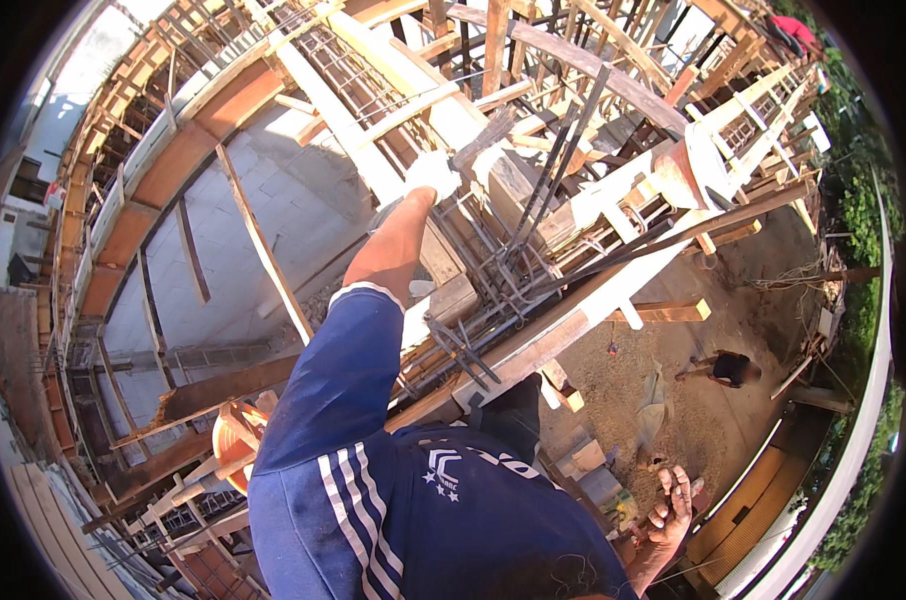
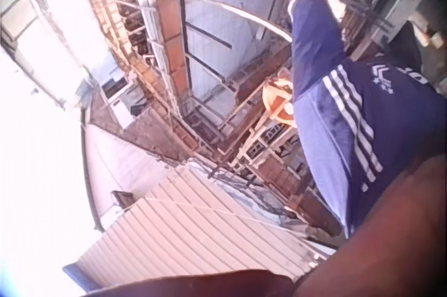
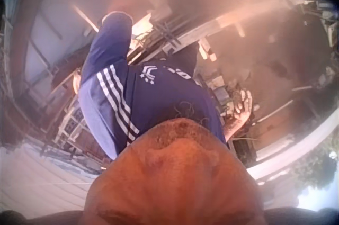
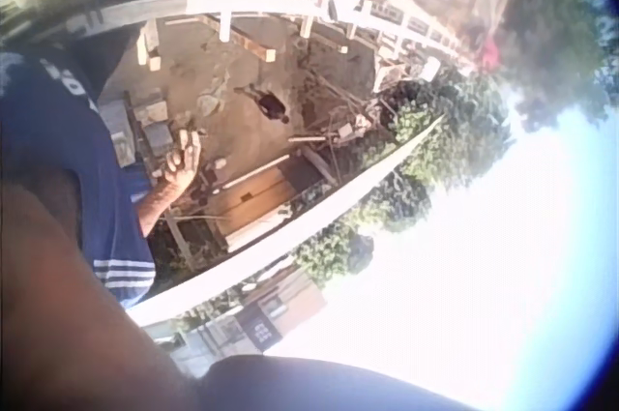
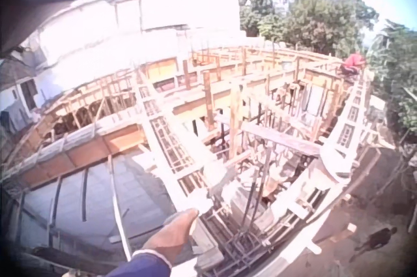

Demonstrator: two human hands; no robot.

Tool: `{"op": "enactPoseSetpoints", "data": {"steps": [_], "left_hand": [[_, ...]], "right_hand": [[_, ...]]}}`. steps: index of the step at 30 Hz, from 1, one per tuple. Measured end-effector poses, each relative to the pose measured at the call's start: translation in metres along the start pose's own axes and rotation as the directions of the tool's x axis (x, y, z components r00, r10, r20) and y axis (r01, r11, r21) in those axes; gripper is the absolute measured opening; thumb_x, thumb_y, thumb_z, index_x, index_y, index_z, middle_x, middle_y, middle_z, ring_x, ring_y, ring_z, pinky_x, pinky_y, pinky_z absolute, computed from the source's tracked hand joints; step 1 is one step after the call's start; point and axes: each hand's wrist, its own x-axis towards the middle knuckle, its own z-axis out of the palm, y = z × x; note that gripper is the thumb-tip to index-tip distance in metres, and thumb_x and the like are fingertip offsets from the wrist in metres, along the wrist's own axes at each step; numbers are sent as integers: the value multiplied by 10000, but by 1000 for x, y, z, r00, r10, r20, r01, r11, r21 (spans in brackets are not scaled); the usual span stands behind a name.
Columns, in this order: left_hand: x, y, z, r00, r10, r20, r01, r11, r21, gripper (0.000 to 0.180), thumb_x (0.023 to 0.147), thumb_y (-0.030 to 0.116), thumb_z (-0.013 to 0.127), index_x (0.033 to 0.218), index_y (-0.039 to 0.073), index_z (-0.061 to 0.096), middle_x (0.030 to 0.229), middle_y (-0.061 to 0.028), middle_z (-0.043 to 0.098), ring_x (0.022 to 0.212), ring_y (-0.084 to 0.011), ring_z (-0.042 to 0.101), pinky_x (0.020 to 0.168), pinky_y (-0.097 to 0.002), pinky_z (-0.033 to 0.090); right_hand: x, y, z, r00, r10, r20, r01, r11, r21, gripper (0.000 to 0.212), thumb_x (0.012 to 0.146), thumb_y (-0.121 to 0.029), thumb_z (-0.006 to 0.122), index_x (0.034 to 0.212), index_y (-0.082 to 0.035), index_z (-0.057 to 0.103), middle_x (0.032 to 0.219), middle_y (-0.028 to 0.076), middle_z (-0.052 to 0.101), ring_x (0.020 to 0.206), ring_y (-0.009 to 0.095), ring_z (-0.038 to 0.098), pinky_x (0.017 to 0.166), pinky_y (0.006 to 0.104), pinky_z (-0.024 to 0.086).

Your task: The person uses pliers and wire to tie metal reinforcing bars together on a construction framework.

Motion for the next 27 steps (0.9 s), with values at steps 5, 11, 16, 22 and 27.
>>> {"op": "enactPoseSetpoints", "data": {"steps": [5, 11, 16, 22, 27], "left_hand": [[-21, -49, 70, 975, 44, 218, -112, 944, 310, 683, 760, 478, 615, 1303, 65, 596, 1364, -212, 554, 1272, -378, 519, 1066, -411, 428], [-160, -73, 79, 993, 113, 40, -77, 858, -507, 304, 891, 253, 654, 1028, -18, 667, 874, -141, 714, 813, -274, 695, 714, -375, 541], [-318, 36, 17, 262, 747, 611, 415, 484, -770, 640, 924, 552, 576, 1172, -36, 620, 1005, -210, 699, 842, -274, 708, 767, -347, 571], [-389, 116, -15, 522, 802, 290, 572, -77, -817, 561, 1032, 513, 382, 1188, 19, 596, 922, -137, 645, 834, -289, 650, 824, -440, 539], [-368, 106, -8, 652, 605, 456, 758, -499, -421, 396, 1051, 429, 401, 884, 124, 590, 612, 7, 412, 581, -175, 459, 613, -384, 450]], "right_hand": [[-8, -3, 58, 999, 16, 39, -8, 980, -201, 396, 987, -125, 550, 1366, -64, 455, 1228, 168, 634, 469, 2, 371, 356, 146, 298], [4, 10, 146, 930, -71, 361, 326, 616, -717, 414, 998, -138, 518, 1395, -47, 444, 1274, 162, 632, 802, 159, 617, 726, 308, 487], [-16, 17, 239, 858, -33, 513, 500, 287, -817, 364, 1016, -174, 501, 1346, -23, 475, 1151, 101, 698, 1033, 244, 670, 918, 370, 500], [-43, 31, 255, 773, 62, 632, 576, 352, -738, 268, 992, -130, 514, 1236, -34, 567, 1064, 108, 712, 937, 301, 683, 809, 378, 514], [-36, 63, 215, 879, 76, 470, 447, 209, -870, 156, 962, -106, 542, 1029, -37, 665, 843, 139, 703, 794, 327, 687, 701, 411, 518]]}}
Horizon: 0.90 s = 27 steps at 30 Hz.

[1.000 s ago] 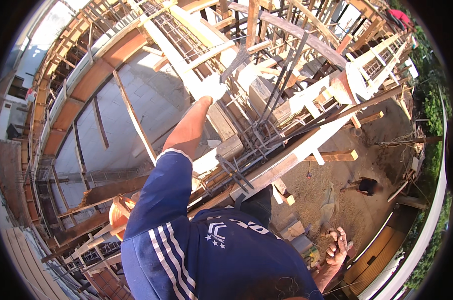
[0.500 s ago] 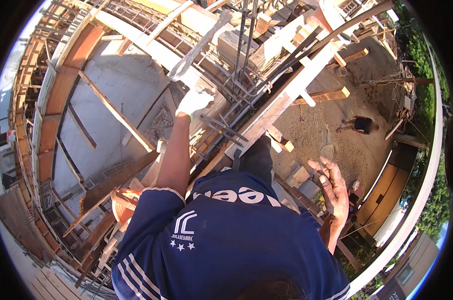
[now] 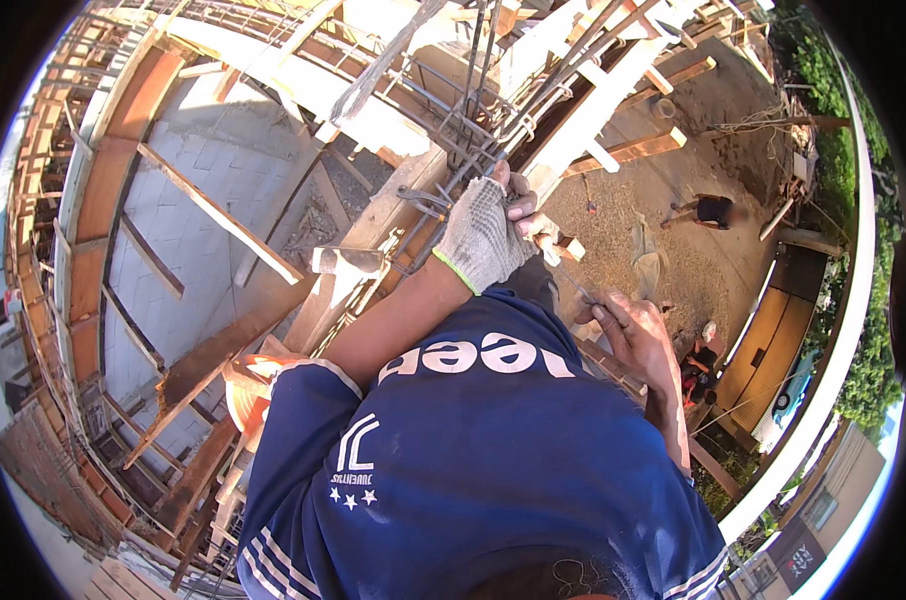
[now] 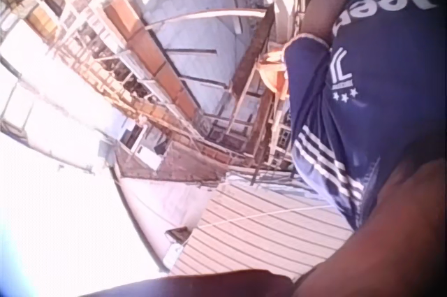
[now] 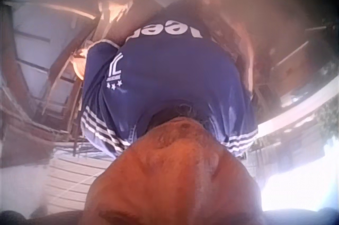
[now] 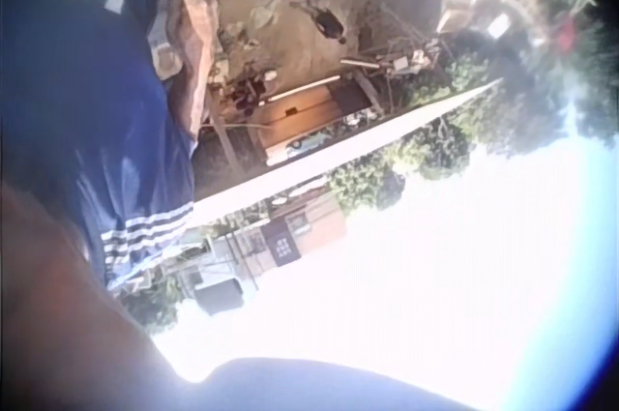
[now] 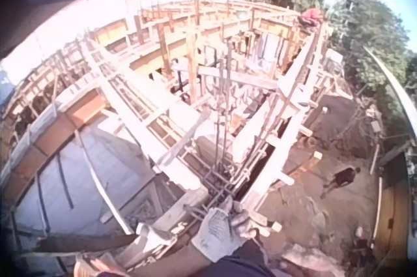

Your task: The person uses pliers and wire to tie metal reinforcing bars together on a construction framework.

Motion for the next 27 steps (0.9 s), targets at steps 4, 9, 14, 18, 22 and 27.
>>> {"op": "enactPoseSetpoints", "data": {"steps": [4, 9, 14, 18, 22, 27], "left_hand": [[5, -9, -8, 968, 95, -233, -83, 995, 63, 397, 1030, 465, 440, 850, 144, 590, 601, 18, 399, 569, -165, 435, 612, -353, 407], [24, 9, -73, 968, 60, -243, -62, 998, 1, 372, 984, 487, 535, 784, 174, 545, 570, 28, 378, 493, -140, 398, 472, -317, 356], [15, -12, -73, 938, 75, -337, 4, 974, 228, 401, 980, 481, 549, 738, 168, 481, 566, 29, 366, 432, -122, 364, 401, -270, 309], [16, -15, -75, 936, 132, -326, -15, 941, 338, 393, 970, 445, 581, 744, 144, 471, 570, 21, 363, 439, -114, 380, 393, -261, 316], [16, -16, -62, 932, 165, -324, -27, 919, 392, 368, 973, 416, 587, 769, 133, 470, 577, 6, 385, 438, -111, 374, 392, -258, 314], [15, -37, -87, 984, 10, -180, 58, 929, 367, 319, 1015, 395, 454, 960, 89, 527, 634, -15, 429, 521, -142, 428, 509, -289, 387]], "right_hand": [[-5, 58, 30, 985, 166, 34, -160, 978, -131, 172, 950, -148, 549, 999, -41, 675, 716, 152, 674, 704, 320, 674, 671, 411, 511], [-22, 127, 43, 883, 371, 286, -344, 928, -143, 207, 943, -206, 551, 992, -51, 679, 690, 111, 676, 679, 277, 671, 664, 385, 507], [-34, 179, 57, 839, 400, 370, -375, 916, -141, 197, 939, -221, 578, 1045, -73, 654, 828, 113, 695, 767, 243, 663, 745, 391, 502], [-56, 234, 69, 877, 368, 310, -142, 814, -564, 375, 880, -304, 673, 1211, -138, 613, 1161, 136, 655, 1139, 295, 595, 1022, 513, 402], [-66, 250, 70, 701, 622, 349, -251, 673, -696, 790, 757, -413, 768, 1444, -189, 448, 1426, 178, 474, 1358, 391, 394, 1161, 551, 236], [27, 134, 13, 941, 12, 337, 21, 995, -93, 903, 717, -355, 806, 1450, -19, 401, 1483, 226, 405, 1404, 380, 342, 1170, 462, 253]]}}
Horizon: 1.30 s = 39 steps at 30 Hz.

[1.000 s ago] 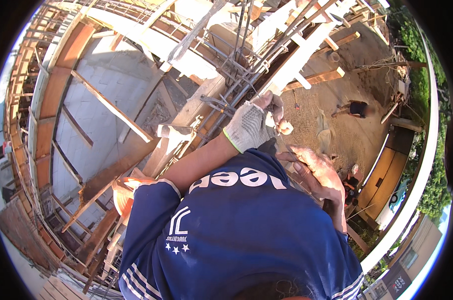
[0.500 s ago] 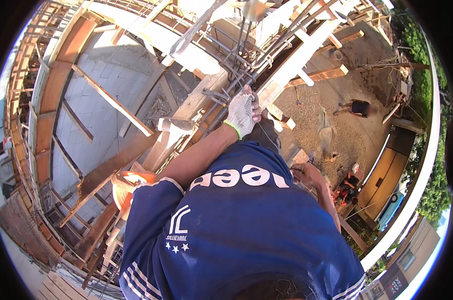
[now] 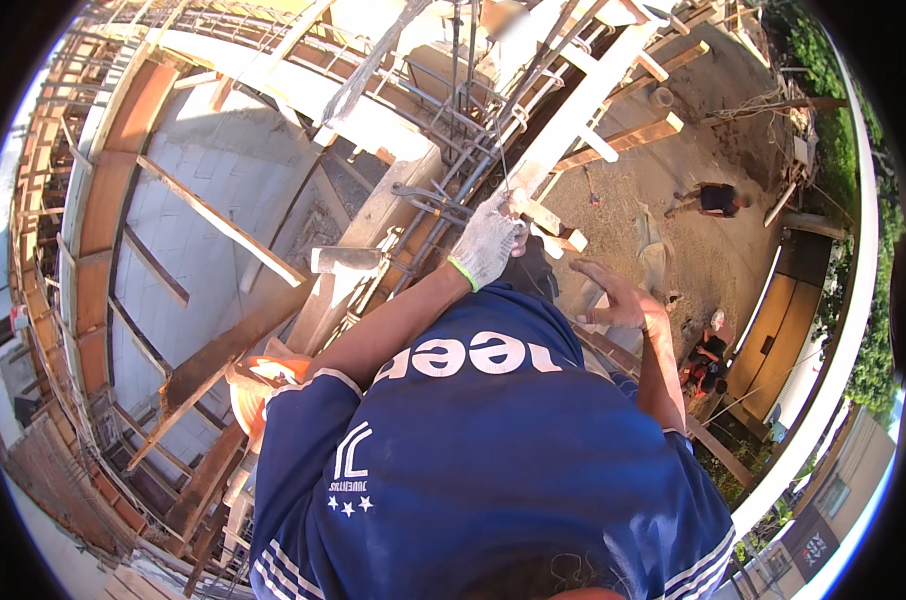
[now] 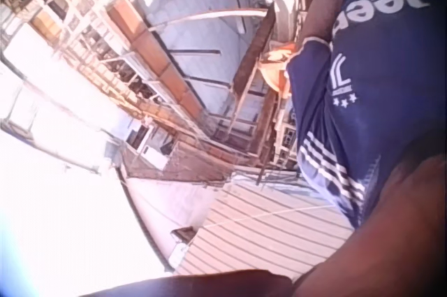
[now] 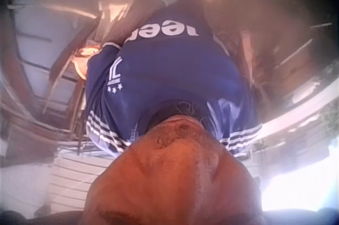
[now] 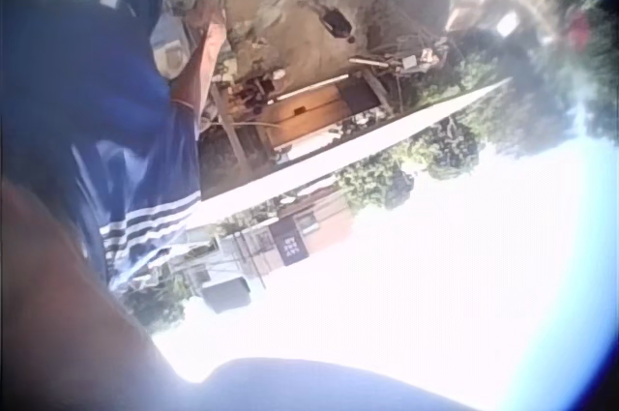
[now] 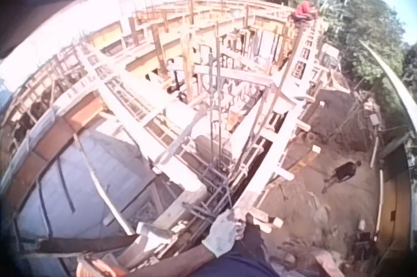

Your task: The person uses pliers and wire to tie metal reinforcing bars together on a construction framework.

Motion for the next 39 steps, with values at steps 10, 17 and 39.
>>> {"op": "enactPoseSetpoints", "data": {"steps": [10, 17, 39], "left_hand": [[1, 1, -24, 712, 201, 672, -628, -246, 738, 170, 887, 4, 622, 1056, 23, 616, 909, -80, 632, 867, -200, 626, 761, -351, 522], [-19, 33, -2, 961, 262, 84, 20, -371, 928, 288, 884, 254, 591, 1073, 47, 656, 1090, -189, 625, 1063, -356, 599, 896, -447, 490], [4, 62, -51, 937, 294, 187, -6, -523, 852, 170, 802, 145, 597, 940, 75, 668, 900, -195, 684, 876, -374, 662, 799, -467, 526]], "right_hand": [[144, -78, 23, 811, 58, -583, 302, 811, 501, 280, 1004, -267, 560, 1192, -86, 663, 835, 16, 673, 619, 99, 578, 467, 257, 469], [158, -19, 45, 860, 18, -511, -111, 982, -152, 198, 904, -203, 610, 996, -64, 717, 879, 207, 692, 838, 395, 667, 756, 428, 525], [141, -17, 43, 839, 115, -532, -33, 986, 162, 275, 893, -215, 614, 1102, -70, 718, 874, 182, 716, 777, 291, 697, 754, 366, 535]]}}
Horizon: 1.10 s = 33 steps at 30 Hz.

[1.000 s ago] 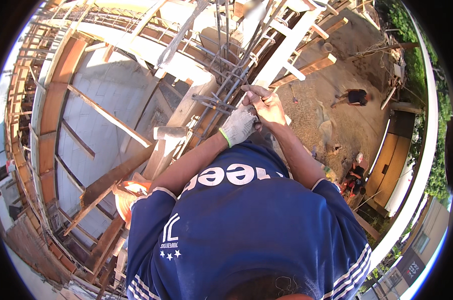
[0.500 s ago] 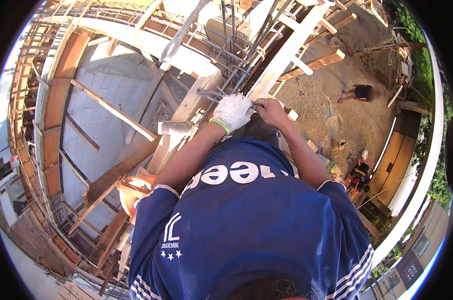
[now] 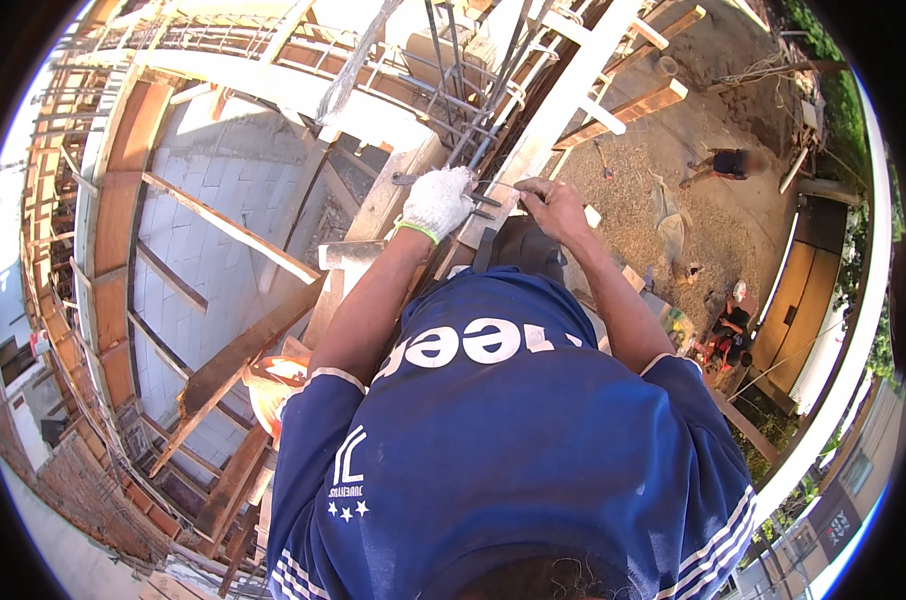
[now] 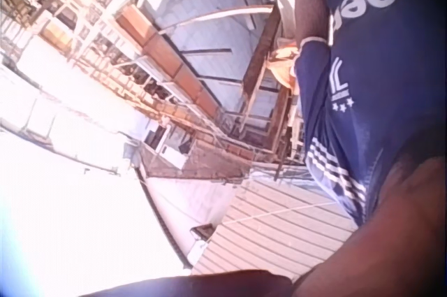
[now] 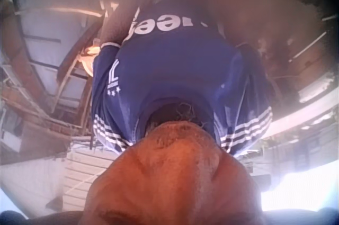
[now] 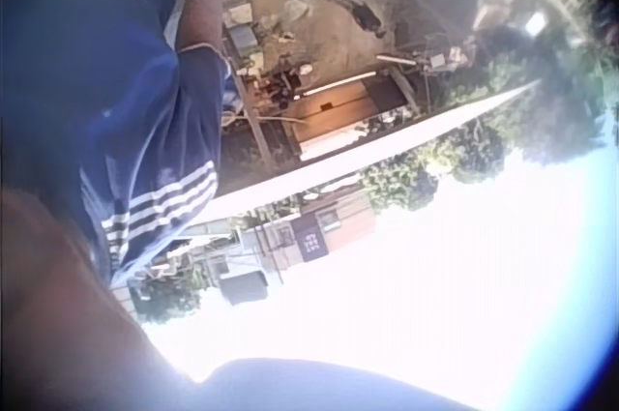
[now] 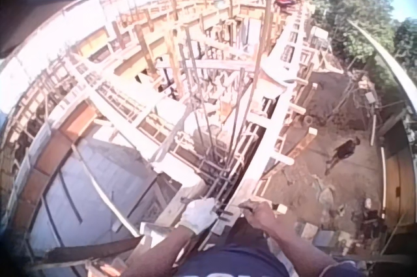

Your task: The person uses pliers and wire to tie metal reinforcing bars together on a construction framework.

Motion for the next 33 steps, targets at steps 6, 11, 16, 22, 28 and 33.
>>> {"op": "enactPoseSetpoints", "data": {"steps": [6, 11, 16, 22, 28, 33], "left_hand": [[19, -8, 30, 983, -152, -105, 134, 978, -158, 180, 800, 179, 627, 942, 76, 671, 887, -207, 690, 880, -393, 664, 811, -484, 520], [39, -12, 41, 960, -263, -94, 235, 942, -240, 192, 791, 182, 638, 951, 86, 681, 939, -198, 691, 923, -379, 662, 844, -467, 516], [85, -37, 59, 915, -400, -59, 376, 895, -241, 206, 798, 221, 661, 956, 92, 688, 964, -191, 698, 930, -380, 666, 850, -470, 519], [101, -41, 94, 827, -560, -43, 508, 780, -365, 259, 837, 257, 620, 956, 36, 685, 971, -225, 691, 952, -401, 656, 860, -475, 516], [108, -67, 86, 864, -497, 80, 482, 772, -414, 336, 860, 282, 584, 1054, 35, 701, 1050, -247, 677, 1046, -390, 632, 923, -453, 488], [103, -76, 64, 838, -536, 105, 523, 732, -436, 373, 829, 263, 577, 1081, 15, 694, 1060, -251, 679, 1045, -390, 637, 922, -438, 491]], "right_hand": [[-18, -17, 28, 1000, -23, -11, 23, 998, 60, 313, 904, -188, 597, 1164, -41, 689, 945, 192, 722, 843, 278, 701, 801, 360, 531], [1, -6, 28, 996, 78, -46, -75, 995, 59, 313, 921, -164, 590, 1175, -4, 678, 987, 194, 726, 878, 210, 689, 832, 332, 515], [23, 9, 6, 998, 32, 58, -32, 999, -14, 300, 905, -188, 588, 1141, -44, 706, 1061, 216, 702, 991, 335, 691, 909, 371, 511], [61, -4, 11, 995, -42, 91, 53, 992, -115, 255, 850, -162, 600, 1040, -36, 716, 831, 231, 682, 767, 389, 681, 749, 432, 550], [73, -9, 11, 992, -119, 29, 121, 914, -387, 215, 854, -163, 606, 999, -40, 706, 803, 221, 687, 720, 399, 676, 685, 481, 557], [75, 3, 25, 982, -181, -47, 127, 832, -541, 261, 889, -170, 578, 1105, -63, 677, 847, 173, 697, 659, 360, 677, 608, 460, 556]]}}
